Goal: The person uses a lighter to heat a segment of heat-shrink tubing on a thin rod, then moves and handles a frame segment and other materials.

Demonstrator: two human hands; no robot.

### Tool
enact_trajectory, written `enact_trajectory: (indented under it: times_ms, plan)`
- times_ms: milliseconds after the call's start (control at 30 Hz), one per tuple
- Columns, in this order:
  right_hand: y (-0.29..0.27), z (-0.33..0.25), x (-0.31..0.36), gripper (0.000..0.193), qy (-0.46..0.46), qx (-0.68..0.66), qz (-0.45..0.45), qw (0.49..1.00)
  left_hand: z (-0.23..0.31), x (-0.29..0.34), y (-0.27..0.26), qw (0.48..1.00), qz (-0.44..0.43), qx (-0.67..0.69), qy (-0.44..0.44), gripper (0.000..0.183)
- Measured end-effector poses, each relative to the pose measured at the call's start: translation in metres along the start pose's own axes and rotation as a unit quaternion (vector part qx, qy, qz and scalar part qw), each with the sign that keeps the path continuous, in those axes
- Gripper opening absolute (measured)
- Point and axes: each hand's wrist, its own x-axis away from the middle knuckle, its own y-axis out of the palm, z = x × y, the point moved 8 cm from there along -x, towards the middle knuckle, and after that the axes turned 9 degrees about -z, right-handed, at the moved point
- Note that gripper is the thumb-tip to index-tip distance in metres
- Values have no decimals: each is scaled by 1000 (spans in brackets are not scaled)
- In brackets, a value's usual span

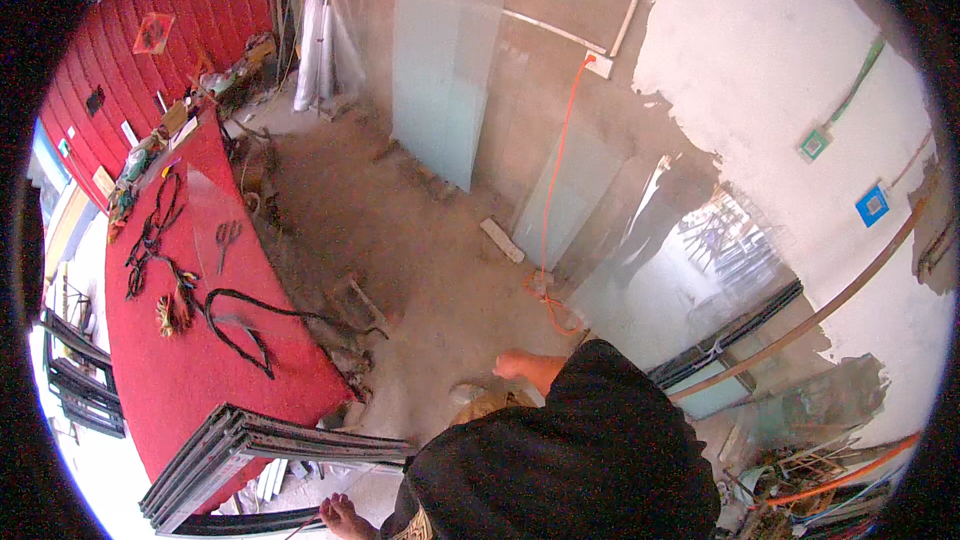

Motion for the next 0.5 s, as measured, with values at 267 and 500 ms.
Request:
enact_trajectory:
  times_ms: [267,500]
  plan:
    - [-16,-4,4,36,31,-95,24,995,24,6,23,999,-35,-2,3,25]
    - [12,7,6,39,44,-18,-26,999,27,13,23,999,-48,-14,-8,24]
